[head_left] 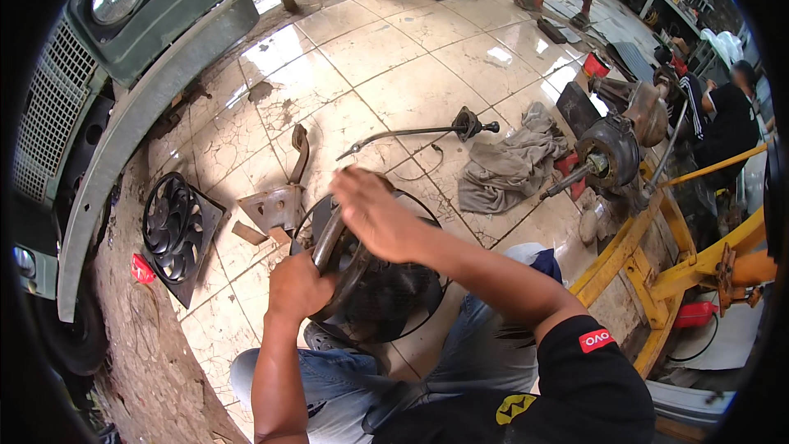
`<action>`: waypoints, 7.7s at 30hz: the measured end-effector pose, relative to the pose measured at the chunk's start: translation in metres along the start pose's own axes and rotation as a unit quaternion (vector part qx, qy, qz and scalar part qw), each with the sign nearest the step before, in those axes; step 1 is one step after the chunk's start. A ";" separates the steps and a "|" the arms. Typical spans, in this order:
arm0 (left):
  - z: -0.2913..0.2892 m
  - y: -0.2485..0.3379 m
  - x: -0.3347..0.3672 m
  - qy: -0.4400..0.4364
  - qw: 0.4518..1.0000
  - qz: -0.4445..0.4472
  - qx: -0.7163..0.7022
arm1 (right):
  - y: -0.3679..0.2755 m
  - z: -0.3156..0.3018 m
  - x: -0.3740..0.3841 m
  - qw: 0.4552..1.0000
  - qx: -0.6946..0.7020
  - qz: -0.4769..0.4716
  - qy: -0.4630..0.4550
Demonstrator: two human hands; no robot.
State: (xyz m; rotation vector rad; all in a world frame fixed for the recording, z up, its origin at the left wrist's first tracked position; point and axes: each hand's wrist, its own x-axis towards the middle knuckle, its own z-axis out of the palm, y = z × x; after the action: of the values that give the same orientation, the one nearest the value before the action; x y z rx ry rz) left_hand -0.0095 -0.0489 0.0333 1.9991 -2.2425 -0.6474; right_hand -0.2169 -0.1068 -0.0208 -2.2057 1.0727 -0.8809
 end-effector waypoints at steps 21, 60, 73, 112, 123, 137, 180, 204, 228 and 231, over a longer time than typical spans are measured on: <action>-0.008 0.009 -0.007 -0.007 1.000 0.012 0.010 | -0.015 -0.007 -0.004 0.997 -0.041 -0.067 -0.003; -0.008 -0.004 -0.016 -0.027 1.000 -0.012 0.008 | 0.045 -0.004 0.003 0.939 0.305 0.147 0.057; -0.009 0.005 -0.017 -0.031 0.999 -0.006 0.022 | 0.051 -0.028 0.000 0.969 0.207 0.121 -0.063; -0.007 -0.003 -0.017 -0.027 0.999 0.032 0.019 | 0.044 -0.048 -0.004 0.979 0.056 0.125 -0.152; -0.006 -0.006 -0.016 -0.042 0.998 0.028 0.035 | 0.040 -0.046 -0.006 0.981 0.040 0.110 -0.157; -0.008 0.000 -0.014 -0.045 0.998 0.035 0.042 | 0.013 -0.038 -0.010 0.992 -0.020 0.012 -0.128; 0.000 0.008 -0.004 -0.012 0.997 0.045 0.063 | -0.022 -0.006 0.001 0.995 -0.054 -0.085 0.007; -0.002 0.022 -0.004 -0.027 0.997 0.013 0.070 | 0.012 -0.014 0.010 0.999 -0.034 0.008 0.011; -0.003 0.021 -0.007 -0.018 0.999 0.003 0.046 | 0.013 -0.019 0.017 0.996 -0.063 0.067 -0.005; -0.003 0.013 -0.008 -0.019 0.998 0.000 0.063 | -0.037 -0.012 0.004 0.995 -0.034 -0.081 -0.039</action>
State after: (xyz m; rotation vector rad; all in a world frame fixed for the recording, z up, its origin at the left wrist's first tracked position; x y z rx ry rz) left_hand -0.0198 -0.0408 0.0426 2.0601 -2.3608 -0.5613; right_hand -0.2064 -0.0918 0.0133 -2.3899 0.9092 -0.8305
